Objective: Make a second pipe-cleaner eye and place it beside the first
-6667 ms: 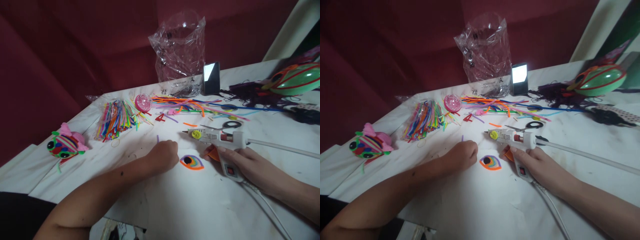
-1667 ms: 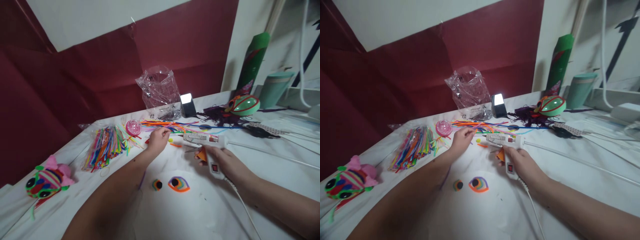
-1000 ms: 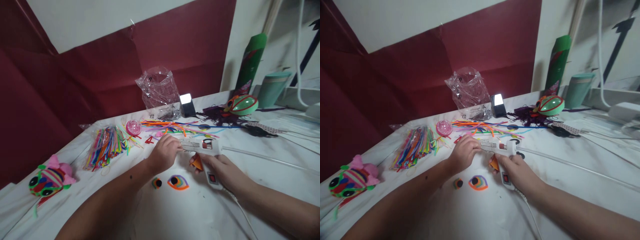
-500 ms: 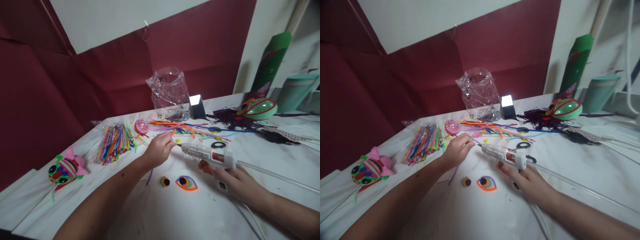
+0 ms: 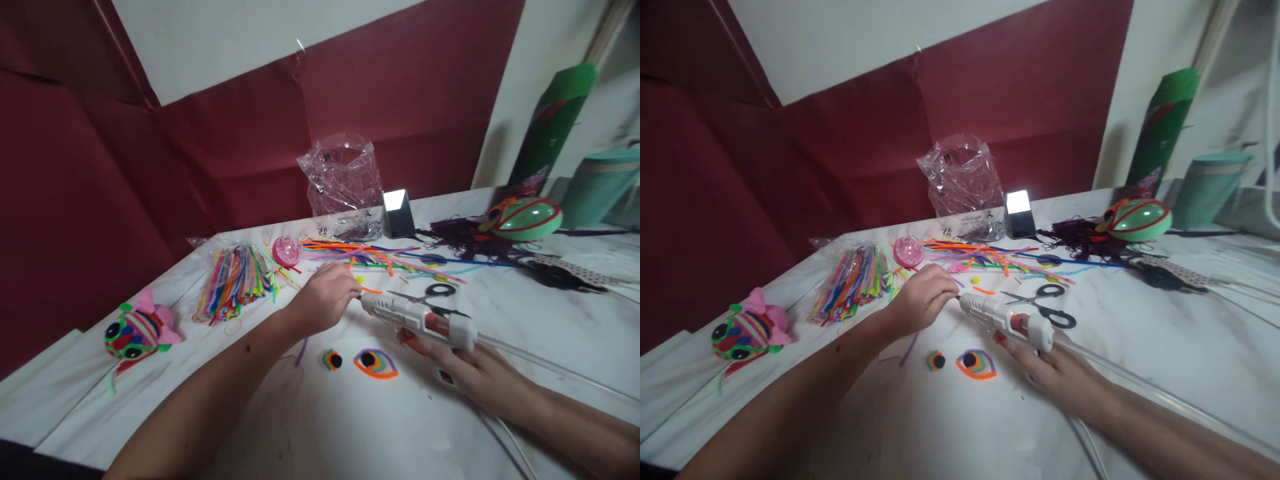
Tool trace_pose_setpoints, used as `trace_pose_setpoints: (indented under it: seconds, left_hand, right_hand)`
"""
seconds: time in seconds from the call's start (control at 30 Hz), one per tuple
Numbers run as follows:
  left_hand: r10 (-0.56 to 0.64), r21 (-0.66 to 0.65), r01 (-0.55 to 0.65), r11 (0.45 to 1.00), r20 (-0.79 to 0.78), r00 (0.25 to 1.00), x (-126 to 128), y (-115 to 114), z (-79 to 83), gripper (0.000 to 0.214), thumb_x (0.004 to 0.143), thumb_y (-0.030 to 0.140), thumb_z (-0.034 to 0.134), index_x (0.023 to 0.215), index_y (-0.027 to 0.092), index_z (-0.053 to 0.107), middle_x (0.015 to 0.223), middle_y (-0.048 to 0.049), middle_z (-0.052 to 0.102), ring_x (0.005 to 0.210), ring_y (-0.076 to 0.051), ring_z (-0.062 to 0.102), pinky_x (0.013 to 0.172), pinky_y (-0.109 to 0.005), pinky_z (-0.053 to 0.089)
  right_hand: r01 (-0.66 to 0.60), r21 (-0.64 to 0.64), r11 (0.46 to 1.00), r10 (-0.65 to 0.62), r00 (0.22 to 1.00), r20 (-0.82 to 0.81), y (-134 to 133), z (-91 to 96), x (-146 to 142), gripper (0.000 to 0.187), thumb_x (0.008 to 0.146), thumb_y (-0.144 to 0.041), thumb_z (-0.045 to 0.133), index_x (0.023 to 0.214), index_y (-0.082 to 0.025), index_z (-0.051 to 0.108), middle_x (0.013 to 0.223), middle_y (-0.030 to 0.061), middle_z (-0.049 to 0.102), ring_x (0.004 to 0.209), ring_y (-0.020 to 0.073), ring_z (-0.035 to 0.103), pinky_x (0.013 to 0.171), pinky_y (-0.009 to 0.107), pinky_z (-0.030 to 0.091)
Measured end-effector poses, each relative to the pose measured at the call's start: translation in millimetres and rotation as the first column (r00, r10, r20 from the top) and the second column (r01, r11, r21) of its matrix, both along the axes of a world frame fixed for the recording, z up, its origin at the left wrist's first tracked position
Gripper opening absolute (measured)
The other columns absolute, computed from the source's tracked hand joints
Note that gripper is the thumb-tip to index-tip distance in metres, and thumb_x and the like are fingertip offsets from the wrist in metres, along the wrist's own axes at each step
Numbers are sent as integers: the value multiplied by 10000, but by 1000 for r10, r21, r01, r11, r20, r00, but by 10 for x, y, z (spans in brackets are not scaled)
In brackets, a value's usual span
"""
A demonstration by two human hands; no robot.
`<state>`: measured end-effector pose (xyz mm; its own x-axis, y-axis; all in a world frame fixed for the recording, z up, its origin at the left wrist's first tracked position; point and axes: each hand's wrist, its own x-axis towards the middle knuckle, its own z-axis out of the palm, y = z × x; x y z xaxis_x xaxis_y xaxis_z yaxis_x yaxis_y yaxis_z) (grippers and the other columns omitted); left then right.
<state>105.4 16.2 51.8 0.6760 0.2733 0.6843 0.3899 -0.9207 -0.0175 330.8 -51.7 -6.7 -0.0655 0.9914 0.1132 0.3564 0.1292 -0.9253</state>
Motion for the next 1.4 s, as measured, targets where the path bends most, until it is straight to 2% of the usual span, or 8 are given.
trace_pose_setpoints:
  seconds: [0.1,0.17,0.3,0.47,0.53,0.83,1.1,1.4]
  left_hand:
    - [141,-65,-131,989,179,974,-59,-14,83,127,818,146,466,750,140,573,740,-44,591,712,-124,525,683,-249,434]
    - [301,-244,-241,939,249,920,-135,8,124,105,798,164,479,729,151,558,677,-6,562,643,-106,507,620,-224,415]
    - [548,-634,-316,705,205,811,-349,108,106,81,756,202,484,707,159,533,561,48,474,513,-78,434,486,-182,333]
    - [681,-865,-236,442,153,716,-584,210,-35,8,642,155,515,642,154,523,473,71,444,431,-61,374,443,-172,271]
    - [688,-902,-196,384,138,712,-643,236,-90,18,602,142,520,611,154,511,429,75,432,402,-61,365,430,-174,264]
    - [642,-936,-31,351,217,735,-633,318,-277,50,587,184,490,632,166,477,437,85,406,363,-48,340,391,-168,230]
    - [628,-968,136,210,241,740,-723,314,-387,152,556,216,588,641,150,481,484,69,455,421,-63,429,450,-195,334]
    - [711,-927,130,353,355,606,-950,369,-440,160,582,248,585,598,156,455,455,93,370,378,-26,306,388,-165,265]
  right_hand:
    - [-39,-30,999,41,997,67,15,-40,22,375,674,-552,577,845,-250,720,1029,23,675,1048,325,529,956,398,360]
    - [13,-46,999,-10,998,67,39,-77,45,394,674,-557,561,818,-226,722,1015,38,676,1018,329,541,910,387,392]
    - [126,-30,992,-125,992,18,101,-34,76,396,713,-546,499,690,-198,686,668,43,651,694,248,583,623,315,458]
    - [391,-137,910,-397,918,-18,214,167,143,410,734,-551,469,601,-186,602,456,5,498,449,150,432,411,275,333]
    - [436,-148,888,-445,895,-36,271,201,196,436,734,-570,458,571,-183,576,412,-2,453,407,134,386,392,282,299]
    - [547,-110,830,-557,802,-216,457,189,379,391,706,-549,495,652,-172,585,374,-28,407,363,127,371,364,275,265]
    - [433,-196,880,-475,813,-337,499,111,351,372,709,-517,532,754,-159,621,511,5,577,440,152,496,399,258,351]
    - [363,-234,902,-426,834,-350,433,123,227,346,711,-440,535,798,-129,659,676,57,667,569,175,573,495,256,409]
